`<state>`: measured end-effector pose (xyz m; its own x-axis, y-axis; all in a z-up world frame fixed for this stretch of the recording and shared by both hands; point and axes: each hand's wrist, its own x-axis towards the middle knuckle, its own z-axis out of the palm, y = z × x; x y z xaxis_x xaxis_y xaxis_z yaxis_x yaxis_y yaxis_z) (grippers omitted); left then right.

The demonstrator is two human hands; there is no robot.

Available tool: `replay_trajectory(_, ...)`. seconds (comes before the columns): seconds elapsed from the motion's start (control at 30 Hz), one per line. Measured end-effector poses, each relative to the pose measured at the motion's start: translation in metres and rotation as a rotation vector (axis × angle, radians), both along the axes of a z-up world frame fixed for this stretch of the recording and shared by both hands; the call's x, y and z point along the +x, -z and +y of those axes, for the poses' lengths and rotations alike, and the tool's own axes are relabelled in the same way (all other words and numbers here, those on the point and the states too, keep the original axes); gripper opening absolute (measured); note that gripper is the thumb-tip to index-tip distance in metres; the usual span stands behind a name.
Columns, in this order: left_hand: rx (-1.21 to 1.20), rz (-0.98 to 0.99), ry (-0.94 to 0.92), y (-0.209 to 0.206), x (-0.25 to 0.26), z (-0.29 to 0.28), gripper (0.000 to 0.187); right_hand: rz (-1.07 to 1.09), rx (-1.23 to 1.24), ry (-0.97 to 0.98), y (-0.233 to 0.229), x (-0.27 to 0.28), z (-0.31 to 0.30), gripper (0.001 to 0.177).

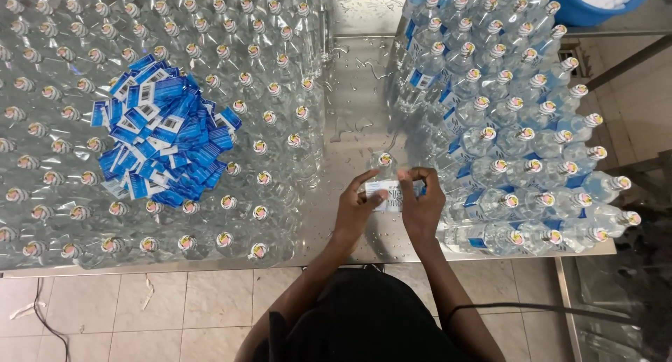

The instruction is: The person repeatedly picks up blue and white labels from a pile on a metal table, applies each label to the neck of a clear plastic water bottle, and then places the labeled bottle into a growing stack on the right side of the table.

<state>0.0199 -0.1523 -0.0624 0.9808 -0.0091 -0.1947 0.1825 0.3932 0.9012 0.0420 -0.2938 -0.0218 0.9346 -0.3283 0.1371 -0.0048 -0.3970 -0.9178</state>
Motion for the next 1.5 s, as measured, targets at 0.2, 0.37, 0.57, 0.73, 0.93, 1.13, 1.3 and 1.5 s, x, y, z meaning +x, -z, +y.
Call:
replay_trajectory(0.2, 0.077, 0.109, -0.033, 0.006, 0.011, 0.017, 0.051, 0.146, -0.053, -0.258, -0.026, -0.013, -0.013, 0.044)
replay_trajectory(0.37, 0.19, 0.103, 0.019, 0.002, 0.009, 0.015, 0.044, 0.207, 0.073, -0.417, -0.019, -0.012, -0.032, 0.047)
replay_trajectory(0.57, 0.175, -0.058, 0.095, -0.006, 0.005, 0.024, 0.056, 0.138, 0.143, -0.566, -0.006, -0.009, -0.039, 0.024)
replay_trajectory(0.73, -0.099, -0.063, 0.299, 0.023, 0.0, 0.037, 0.03, 0.2, 0.362, -0.712, 0.029, -0.011, -0.056, 0.019)
replay_trajectory(0.93, -0.192, -0.074, 0.25, 0.019, -0.019, 0.042, 0.056, 0.123, 0.463, -0.746, 0.051, -0.005, -0.053, 0.025)
replay_trajectory(1.13, -0.447, -0.026, 0.181, 0.073, -0.006, 0.032, 0.032, 0.265, 1.152, -0.744, 0.101, -0.005, -0.046, 0.022)
replay_trajectory(1.3, -0.406, 0.085, 0.09, 0.072, 0.01, 0.022, 0.024, 0.204, 1.185, -0.582, 0.085, 0.004, -0.04, 0.013)
replay_trajectory(1.5, -0.313, -0.01, 0.026, 0.035, 0.056, 0.007, 0.06, 0.125, 0.991, -0.426, 0.076, 0.056, -0.037, 0.015)
